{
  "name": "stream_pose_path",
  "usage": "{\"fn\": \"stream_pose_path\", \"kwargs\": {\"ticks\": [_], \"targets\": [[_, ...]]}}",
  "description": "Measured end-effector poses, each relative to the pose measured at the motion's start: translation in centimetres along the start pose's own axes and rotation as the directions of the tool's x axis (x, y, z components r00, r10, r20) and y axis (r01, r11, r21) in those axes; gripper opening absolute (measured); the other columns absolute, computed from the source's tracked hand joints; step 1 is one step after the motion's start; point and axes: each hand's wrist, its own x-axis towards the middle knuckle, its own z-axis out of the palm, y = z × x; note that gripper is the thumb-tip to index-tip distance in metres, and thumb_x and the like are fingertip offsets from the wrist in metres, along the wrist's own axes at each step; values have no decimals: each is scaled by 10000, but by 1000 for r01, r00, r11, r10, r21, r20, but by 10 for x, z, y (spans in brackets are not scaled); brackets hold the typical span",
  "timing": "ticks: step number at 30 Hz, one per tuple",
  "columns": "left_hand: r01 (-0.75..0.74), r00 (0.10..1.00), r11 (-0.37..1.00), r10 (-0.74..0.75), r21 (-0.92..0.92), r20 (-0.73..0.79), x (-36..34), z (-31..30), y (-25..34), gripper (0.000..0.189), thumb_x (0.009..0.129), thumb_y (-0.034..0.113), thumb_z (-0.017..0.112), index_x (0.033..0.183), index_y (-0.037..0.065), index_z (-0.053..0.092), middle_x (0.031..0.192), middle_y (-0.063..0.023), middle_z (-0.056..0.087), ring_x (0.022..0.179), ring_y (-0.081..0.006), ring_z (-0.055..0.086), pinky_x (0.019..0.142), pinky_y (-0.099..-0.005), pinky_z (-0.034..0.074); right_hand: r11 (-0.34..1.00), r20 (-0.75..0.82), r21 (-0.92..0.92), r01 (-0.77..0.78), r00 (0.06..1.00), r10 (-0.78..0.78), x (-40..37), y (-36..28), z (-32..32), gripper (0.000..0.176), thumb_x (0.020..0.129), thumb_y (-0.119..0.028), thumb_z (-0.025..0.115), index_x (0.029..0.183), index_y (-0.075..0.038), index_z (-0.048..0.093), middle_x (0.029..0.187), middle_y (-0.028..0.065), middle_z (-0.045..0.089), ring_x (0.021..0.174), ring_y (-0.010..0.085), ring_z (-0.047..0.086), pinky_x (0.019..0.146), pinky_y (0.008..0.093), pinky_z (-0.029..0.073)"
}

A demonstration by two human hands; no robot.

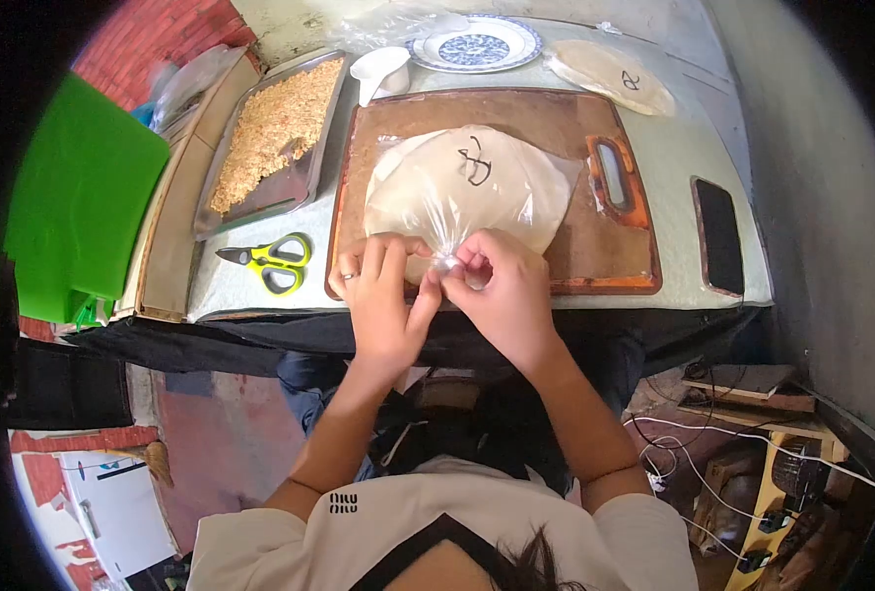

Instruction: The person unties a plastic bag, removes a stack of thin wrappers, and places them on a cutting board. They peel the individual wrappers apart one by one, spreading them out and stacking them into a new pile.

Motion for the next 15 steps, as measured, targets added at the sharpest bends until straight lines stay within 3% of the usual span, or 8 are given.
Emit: {"fn": "stream_pose_path", "kwargs": {"ticks": [4,7,15], "targets": [[-78,990,997,79,-13,119,2,0,0,294,768,299,674,1022,160,623,1020,-38,564,1035,-291,473,854,-452,300,999,64,-36,23,998,-21,-1,-4,-7,146,805,-65,670,834,-16,535,731,120,585,644,248,605,595,338,482],[-103,988,995,101,10,117,0,3,-2,305,764,311,680,1028,165,632,1026,-30,576,1042,-285,479,849,-446,310,996,98,-80,40,995,-32,0,-14,-13,122,841,-61,629,869,-20,517,745,138,582,662,278,609,613,353,480],[-145,967,985,160,88,-199,-5,21,-2,207,715,257,724,891,156,682,848,-5,646,926,-230,575,834,-406,318,995,56,-24,-99,993,101,-3,-9,-10,90,884,-79,565,898,-3,521,715,171,568,641,289,604,604,357,464]]}}
